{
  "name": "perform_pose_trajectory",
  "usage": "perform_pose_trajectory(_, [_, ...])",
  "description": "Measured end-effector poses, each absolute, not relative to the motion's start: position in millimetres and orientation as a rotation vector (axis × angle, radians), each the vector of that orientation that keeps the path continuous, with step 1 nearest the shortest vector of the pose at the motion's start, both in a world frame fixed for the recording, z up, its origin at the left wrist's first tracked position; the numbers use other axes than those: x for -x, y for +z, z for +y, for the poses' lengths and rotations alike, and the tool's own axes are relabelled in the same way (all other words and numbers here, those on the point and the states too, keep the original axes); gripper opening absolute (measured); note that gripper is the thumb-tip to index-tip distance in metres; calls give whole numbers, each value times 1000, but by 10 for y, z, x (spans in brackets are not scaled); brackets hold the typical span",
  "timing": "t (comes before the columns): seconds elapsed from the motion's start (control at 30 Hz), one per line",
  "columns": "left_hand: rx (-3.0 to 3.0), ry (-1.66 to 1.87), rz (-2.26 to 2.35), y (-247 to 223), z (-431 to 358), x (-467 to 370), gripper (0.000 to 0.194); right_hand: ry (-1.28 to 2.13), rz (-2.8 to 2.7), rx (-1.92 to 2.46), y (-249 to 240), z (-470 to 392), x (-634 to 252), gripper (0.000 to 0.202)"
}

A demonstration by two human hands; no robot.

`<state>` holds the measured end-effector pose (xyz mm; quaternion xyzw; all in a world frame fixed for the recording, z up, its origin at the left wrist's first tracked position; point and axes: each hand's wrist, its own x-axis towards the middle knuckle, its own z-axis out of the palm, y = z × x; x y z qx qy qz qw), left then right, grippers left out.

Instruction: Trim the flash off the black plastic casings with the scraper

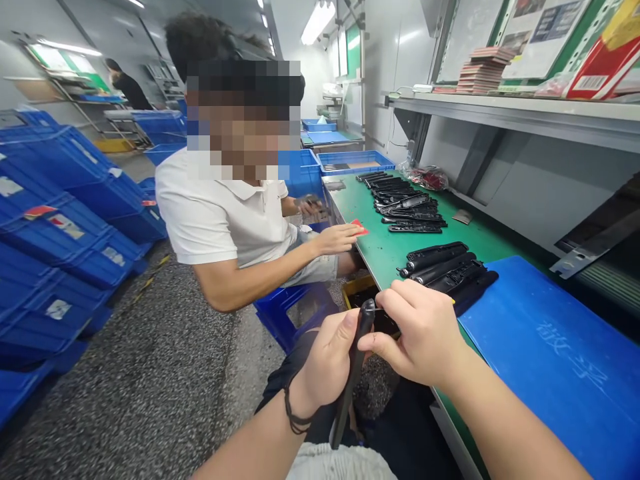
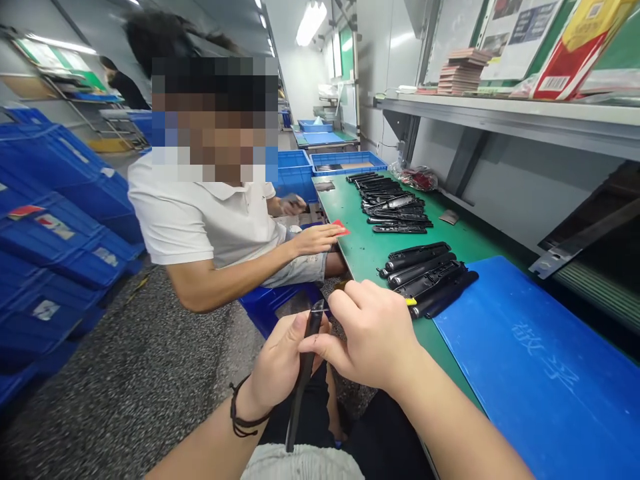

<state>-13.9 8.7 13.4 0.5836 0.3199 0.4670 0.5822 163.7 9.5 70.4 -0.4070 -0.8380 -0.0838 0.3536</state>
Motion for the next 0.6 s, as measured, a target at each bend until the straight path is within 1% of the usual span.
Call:
perform_pose_trajectory(0.27, [-1296, 1114, 830, 154, 54, 42, 62, -519, -2177, 1082, 670, 128, -1671, 57])
perform_pose_trajectory(0.6, [-1272, 1139, 835, 202, 98, -29, 65, -670, -2107, 1073, 602, 120, -1641, 60])
